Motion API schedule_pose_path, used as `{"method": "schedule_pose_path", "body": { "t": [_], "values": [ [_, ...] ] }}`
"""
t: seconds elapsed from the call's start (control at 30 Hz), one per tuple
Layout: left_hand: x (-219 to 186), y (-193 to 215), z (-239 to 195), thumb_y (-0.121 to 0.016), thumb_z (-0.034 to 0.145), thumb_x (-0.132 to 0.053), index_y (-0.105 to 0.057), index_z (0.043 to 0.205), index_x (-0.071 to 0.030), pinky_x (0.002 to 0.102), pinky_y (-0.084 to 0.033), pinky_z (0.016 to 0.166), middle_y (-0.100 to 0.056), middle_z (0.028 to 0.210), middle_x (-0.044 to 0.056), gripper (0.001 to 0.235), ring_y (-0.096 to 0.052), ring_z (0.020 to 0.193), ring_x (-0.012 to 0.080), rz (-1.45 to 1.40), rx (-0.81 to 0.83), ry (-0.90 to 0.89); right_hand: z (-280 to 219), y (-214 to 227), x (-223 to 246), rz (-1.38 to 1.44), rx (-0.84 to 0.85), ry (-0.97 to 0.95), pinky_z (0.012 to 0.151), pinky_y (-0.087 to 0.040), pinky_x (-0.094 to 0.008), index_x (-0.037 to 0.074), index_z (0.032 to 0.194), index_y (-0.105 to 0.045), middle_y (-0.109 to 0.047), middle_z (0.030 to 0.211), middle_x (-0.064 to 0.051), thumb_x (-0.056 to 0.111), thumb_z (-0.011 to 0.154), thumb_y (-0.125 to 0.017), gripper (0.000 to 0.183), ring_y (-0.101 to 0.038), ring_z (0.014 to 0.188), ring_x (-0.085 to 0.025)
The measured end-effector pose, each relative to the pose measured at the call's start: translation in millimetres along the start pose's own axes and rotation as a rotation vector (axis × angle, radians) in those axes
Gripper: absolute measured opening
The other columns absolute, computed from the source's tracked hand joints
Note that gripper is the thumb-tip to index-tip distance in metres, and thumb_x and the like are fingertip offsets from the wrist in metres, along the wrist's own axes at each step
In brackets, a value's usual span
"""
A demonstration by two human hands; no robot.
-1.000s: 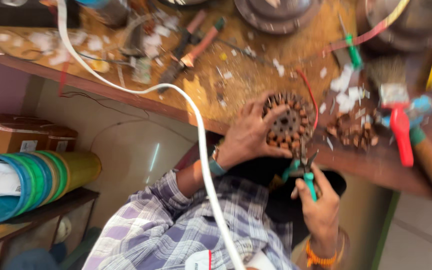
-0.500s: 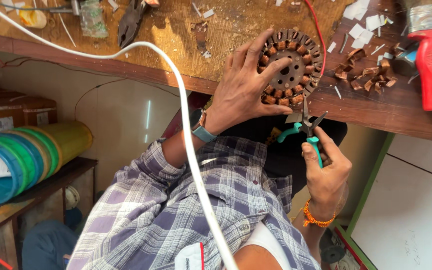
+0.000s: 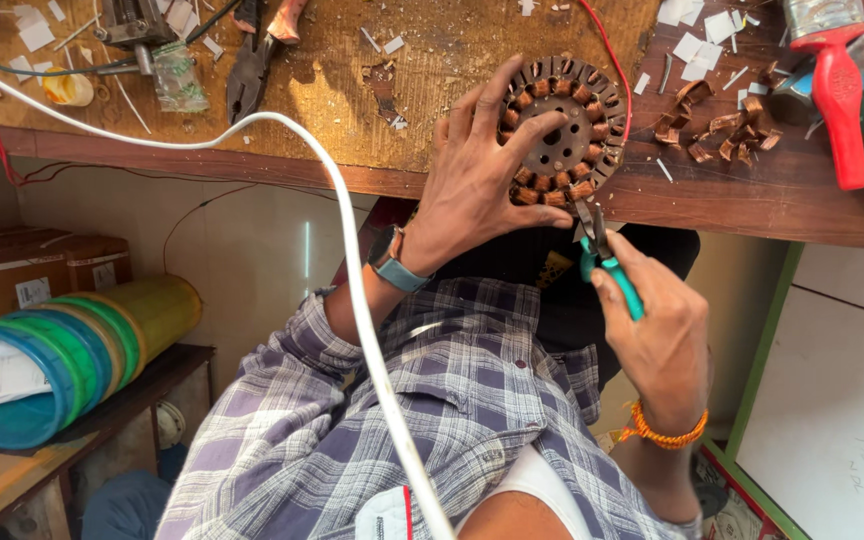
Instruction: The person uses pliers to pull and cut copper wire coils from a circular metal stator component. The person repeatedly rotates the stator and removes wire segments, placing the debris on the workbench.
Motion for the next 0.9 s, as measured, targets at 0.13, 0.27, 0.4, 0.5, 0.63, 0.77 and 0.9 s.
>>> {"method": "schedule_pose_path", "body": {
  "t": [0.13,0.27,0.4,0.5,0.63,0.77,0.9],
  "values": [
    [-7.6,5.2,10.2,-0.078,0.050,-0.092,-0.045,0.150,-0.036,0.076,-0.025,0.111,-0.008,0.167,0.021,0.120,-0.016,0.148,0.0530,-0.123,0.158,0.154,6.3,4.2,10.8,-0.124,0.018,-0.023,0.070,-0.052,-0.041,0.008,0.133,-0.070,-0.069,0.091,-0.016,0.008,0.094,-0.073,0.039,-0.068,0.077,-0.031],
    [-21.3,-0.6,9.8,-0.075,0.063,-0.091,-0.039,0.154,-0.036,0.070,-0.032,0.109,-0.007,0.170,0.018,0.113,-0.016,0.155,0.0457,-0.046,-0.007,0.177,5.3,-3.4,16.4,-0.124,-0.040,0.015,0.071,-0.052,-0.041,0.008,0.135,-0.069,-0.067,0.091,-0.016,0.008,0.096,-0.073,0.039,-0.066,0.076,-0.030],
    [-16.9,-10.9,2.8,-0.077,0.084,-0.077,-0.041,0.158,-0.036,0.060,-0.039,0.110,-0.008,0.176,0.009,0.092,-0.017,0.163,0.0357,-0.028,-0.068,0.174,0.0,-12.5,7.7,-0.048,-0.088,-0.042,0.072,-0.052,-0.041,0.010,0.135,-0.068,-0.067,0.090,-0.015,0.011,0.096,-0.076,0.040,-0.066,0.075,-0.029],
    [-10.4,-13.3,2.7,-0.077,0.084,-0.076,-0.054,0.144,-0.037,0.060,-0.038,0.109,-0.009,0.173,0.007,0.075,-0.018,0.159,0.0349,0.016,-0.081,0.116,-2.1,-16.2,1.9,-0.304,-0.214,0.088,0.078,-0.051,-0.048,0.007,0.132,-0.066,-0.067,0.095,-0.019,0.015,0.087,-0.081,0.049,-0.064,0.086,-0.040],
    [-3.2,-16.1,1.1,-0.076,0.084,-0.077,-0.066,0.132,-0.036,0.059,-0.039,0.111,-0.011,0.171,0.006,0.065,-0.019,0.157,0.0342,0.034,-0.077,0.083,-3.8,-31.0,-35.6,0.059,-0.097,-0.080,0.080,-0.054,-0.042,0.001,0.141,-0.056,-0.067,0.111,-0.019,0.015,0.094,-0.076,0.054,-0.067,0.096,-0.034],
    [5.7,-12.1,4.3,-0.079,0.071,-0.085,-0.061,0.135,-0.035,0.063,-0.036,0.115,-0.009,0.169,0.007,0.083,-0.019,0.154,0.0377,-0.028,-0.055,-0.016,-15.5,-57.2,-80.5,0.589,0.190,-0.372,0.075,-0.057,-0.036,0.000,0.131,-0.063,-0.069,0.102,-0.014,0.022,0.099,-0.069,0.039,-0.068,0.086,-0.024],
    [13.0,-1.7,0.5,-0.090,0.056,-0.076,-0.055,0.141,-0.037,0.065,-0.032,0.122,-0.006,0.169,0.008,0.100,-0.017,0.154,0.0407,-0.081,-0.007,-0.110,-23.5,-78.1,-95.5,1.842,0.533,-0.548,0.059,-0.052,-0.033,-0.004,0.119,-0.055,-0.059,0.089,-0.005,0.022,0.108,-0.064,0.030,-0.059,0.074,-0.017]
  ]
}}
Point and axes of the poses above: each hand's wrist, its own z-axis towards the middle knuckle, its own y-axis out of the back of the hand, x = y × z, the point moved 3 cm from there along z, towards the middle knuckle
